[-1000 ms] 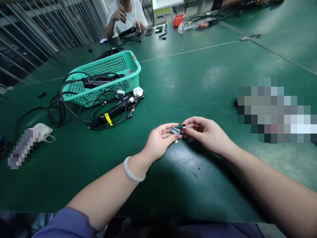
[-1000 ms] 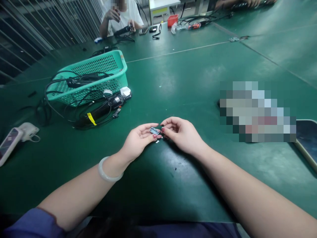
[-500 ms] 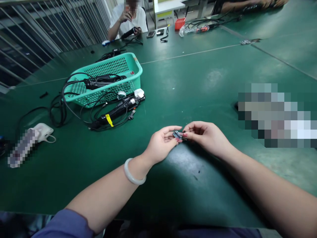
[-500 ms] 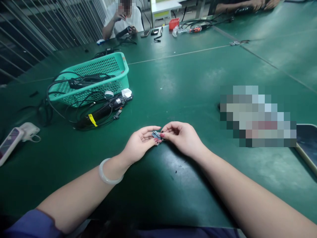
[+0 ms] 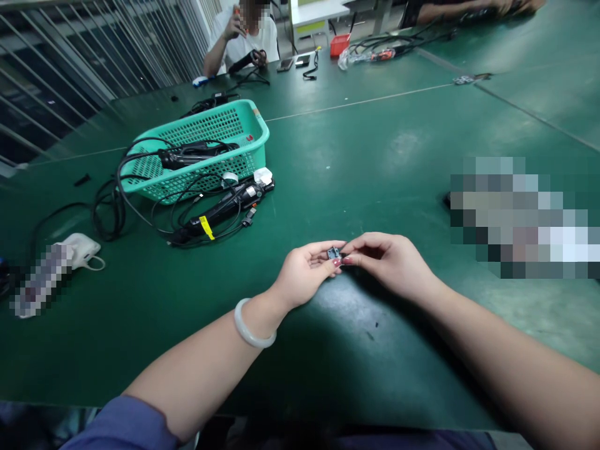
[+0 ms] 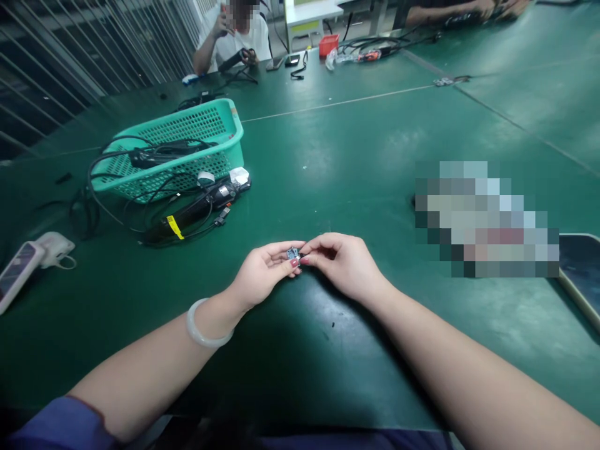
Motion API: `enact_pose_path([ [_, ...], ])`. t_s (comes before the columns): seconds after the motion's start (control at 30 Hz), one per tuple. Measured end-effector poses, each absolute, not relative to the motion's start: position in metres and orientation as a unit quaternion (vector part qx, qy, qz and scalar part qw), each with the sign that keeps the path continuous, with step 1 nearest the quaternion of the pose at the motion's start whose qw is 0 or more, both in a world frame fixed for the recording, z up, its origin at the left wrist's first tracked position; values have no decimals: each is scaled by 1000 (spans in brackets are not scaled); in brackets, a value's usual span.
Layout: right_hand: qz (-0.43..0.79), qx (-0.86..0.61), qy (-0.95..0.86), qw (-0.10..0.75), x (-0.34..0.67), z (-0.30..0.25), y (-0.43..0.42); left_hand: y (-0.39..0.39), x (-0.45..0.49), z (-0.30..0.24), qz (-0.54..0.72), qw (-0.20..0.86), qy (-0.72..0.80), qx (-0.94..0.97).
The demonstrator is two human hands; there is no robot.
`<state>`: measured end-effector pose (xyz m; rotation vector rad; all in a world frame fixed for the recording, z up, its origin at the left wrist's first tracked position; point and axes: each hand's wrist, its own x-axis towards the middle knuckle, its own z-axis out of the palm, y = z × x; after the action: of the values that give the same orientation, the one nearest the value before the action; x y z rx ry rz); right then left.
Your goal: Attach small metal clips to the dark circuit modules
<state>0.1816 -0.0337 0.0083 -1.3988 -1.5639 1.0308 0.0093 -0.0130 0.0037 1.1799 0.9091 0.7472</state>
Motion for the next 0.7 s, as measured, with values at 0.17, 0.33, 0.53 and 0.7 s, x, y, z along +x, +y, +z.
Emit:
enact_pose_path([
  [0.17, 265, -506, -715, 403, 181, 12, -36, -11, 7, 5, 327, 690, 396, 510],
  [0.33, 234, -477, -755, 385, 181, 12, -36, -9, 6, 3, 324, 701, 390, 502],
  [0.53, 216, -461, -777, 371, 179, 11, -38, -9, 6, 2, 336, 712, 374, 491],
  [0.7, 241, -498, -744, 374, 177, 8, -34, -9, 6, -3, 333, 715, 385, 479],
])
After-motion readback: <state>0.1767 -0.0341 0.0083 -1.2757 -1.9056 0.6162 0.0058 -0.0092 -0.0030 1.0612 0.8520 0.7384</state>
